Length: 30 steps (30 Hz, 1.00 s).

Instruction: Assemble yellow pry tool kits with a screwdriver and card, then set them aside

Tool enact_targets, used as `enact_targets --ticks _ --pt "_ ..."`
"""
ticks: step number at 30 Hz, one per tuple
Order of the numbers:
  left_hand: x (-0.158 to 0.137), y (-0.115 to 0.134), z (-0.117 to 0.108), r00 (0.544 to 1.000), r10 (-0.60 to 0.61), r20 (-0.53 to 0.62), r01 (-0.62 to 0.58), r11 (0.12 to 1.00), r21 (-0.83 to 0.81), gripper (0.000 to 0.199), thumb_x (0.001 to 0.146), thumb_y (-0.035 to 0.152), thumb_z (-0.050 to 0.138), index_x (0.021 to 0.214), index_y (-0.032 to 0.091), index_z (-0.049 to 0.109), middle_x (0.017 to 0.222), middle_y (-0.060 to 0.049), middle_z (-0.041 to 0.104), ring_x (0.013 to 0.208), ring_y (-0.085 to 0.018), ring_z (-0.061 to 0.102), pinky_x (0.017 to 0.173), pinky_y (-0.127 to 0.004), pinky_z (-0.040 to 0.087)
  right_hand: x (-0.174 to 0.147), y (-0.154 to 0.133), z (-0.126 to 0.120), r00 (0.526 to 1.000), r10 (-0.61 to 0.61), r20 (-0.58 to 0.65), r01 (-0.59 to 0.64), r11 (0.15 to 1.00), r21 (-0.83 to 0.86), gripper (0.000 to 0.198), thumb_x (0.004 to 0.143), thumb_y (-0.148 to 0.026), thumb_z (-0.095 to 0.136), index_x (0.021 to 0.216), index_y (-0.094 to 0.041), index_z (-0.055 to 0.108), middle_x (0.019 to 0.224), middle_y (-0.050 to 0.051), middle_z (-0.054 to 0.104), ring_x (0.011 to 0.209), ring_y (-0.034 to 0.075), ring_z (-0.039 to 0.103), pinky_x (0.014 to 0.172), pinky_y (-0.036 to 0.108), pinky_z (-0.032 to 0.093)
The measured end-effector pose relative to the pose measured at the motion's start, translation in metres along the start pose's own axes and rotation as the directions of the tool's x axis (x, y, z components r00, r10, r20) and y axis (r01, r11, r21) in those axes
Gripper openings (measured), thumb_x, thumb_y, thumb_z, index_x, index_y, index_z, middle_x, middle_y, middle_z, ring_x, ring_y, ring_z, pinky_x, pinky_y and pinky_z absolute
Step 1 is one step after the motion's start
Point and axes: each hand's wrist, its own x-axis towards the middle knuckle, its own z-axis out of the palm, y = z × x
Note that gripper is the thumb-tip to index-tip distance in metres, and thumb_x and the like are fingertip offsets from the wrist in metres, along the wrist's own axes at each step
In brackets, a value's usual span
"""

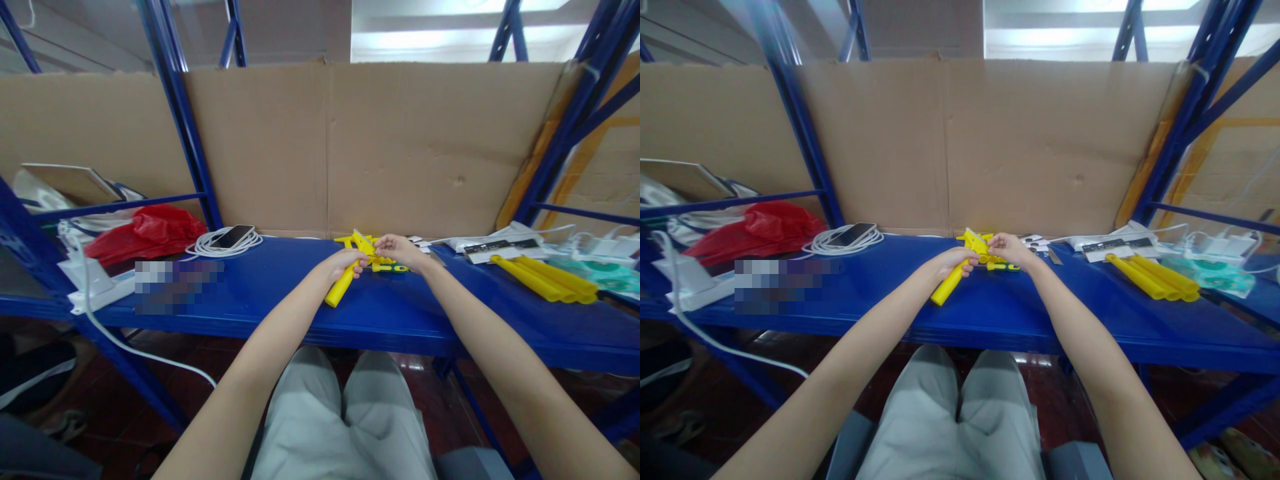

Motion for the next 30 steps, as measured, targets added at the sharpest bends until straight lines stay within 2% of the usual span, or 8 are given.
enact_targets --ticks 5,13,19,24,27,30 --pt "0.000 0.000 0.000 1.000 0.011 -0.004 -0.011 1.000 0.000 0.018 0.089 0.004 0.039 0.079 0.018 0.044 0.048 0.009 0.039 0.032 -0.003 0.031 0.036 -0.015 0.024 -0.001 -0.004 0.003 0.999 0.021 -0.043 -0.021 1.000 -0.003 0.015 0.069 -0.009 0.068 0.077 -0.017 0.059 0.074 0.000 0.064 0.074 0.012 0.061 0.083 0.033 0.052" --pt "-0.002 0.002 0.002 1.000 0.006 -0.026 -0.006 1.000 0.015 0.018 0.089 0.004 0.041 0.079 0.018 0.046 0.048 0.009 0.038 0.032 -0.004 0.030 0.036 -0.016 0.023 -0.002 -0.008 0.005 0.999 0.035 -0.035 -0.034 0.999 0.020 0.017 0.070 -0.004 0.066 0.076 -0.017 0.058 0.070 -0.002 0.061 0.069 0.010 0.059 0.081 0.031 0.052" --pt "-0.004 0.003 0.003 0.999 0.023 -0.032 -0.022 0.999 0.039 0.018 0.091 0.005 0.039 0.082 0.017 0.047 0.047 0.010 0.037 0.031 -0.003 0.030 0.035 -0.015 0.023 0.002 0.000 0.005 0.999 -0.026 -0.048 0.026 1.000 -0.015 0.016 0.069 -0.009 0.070 0.076 -0.018 0.059 0.070 -0.001 0.062 0.068 0.011 0.058 0.076 0.030 0.053" --pt "-0.003 0.001 0.001 0.999 0.042 -0.005 -0.042 0.999 0.004 0.016 0.089 0.004 0.040 0.084 0.018 0.046 0.047 0.010 0.038 0.031 -0.003 0.030 0.035 -0.015 0.024 0.007 0.010 0.004 0.991 -0.043 -0.128 0.036 0.998 -0.054 0.024 0.066 -0.017 0.076 0.084 -0.019 0.060 0.085 0.003 0.065 0.071 0.013 0.059 0.076 0.033 0.054" --pt "-0.001 0.001 -0.002 0.999 0.050 0.009 -0.049 0.998 -0.050 0.016 0.087 0.004 0.043 0.084 0.019 0.042 0.049 0.010 0.039 0.031 -0.003 0.031 0.036 -0.014 0.023 0.006 0.009 0.003 0.989 -0.031 -0.142 0.034 0.999 0.021 0.032 0.067 -0.018 0.076 0.095 -0.020 0.060 0.098 0.005 0.067 0.084 0.015 0.062 0.083 0.035 0.053" --pt "0.001 0.000 -0.005 0.997 0.058 0.054 -0.052 0.994 -0.093 0.015 0.085 0.004 0.045 0.083 0.019 0.043 0.050 0.010 0.039 0.032 -0.003 0.031 0.036 -0.013 0.022 0.004 0.005 0.003 0.997 0.042 -0.058 -0.032 0.987 0.160 0.037 0.070 -0.016 0.071 0.104 -0.020 0.058 0.097 0.004 0.068 0.088 0.016 0.064 0.082 0.034 0.053"
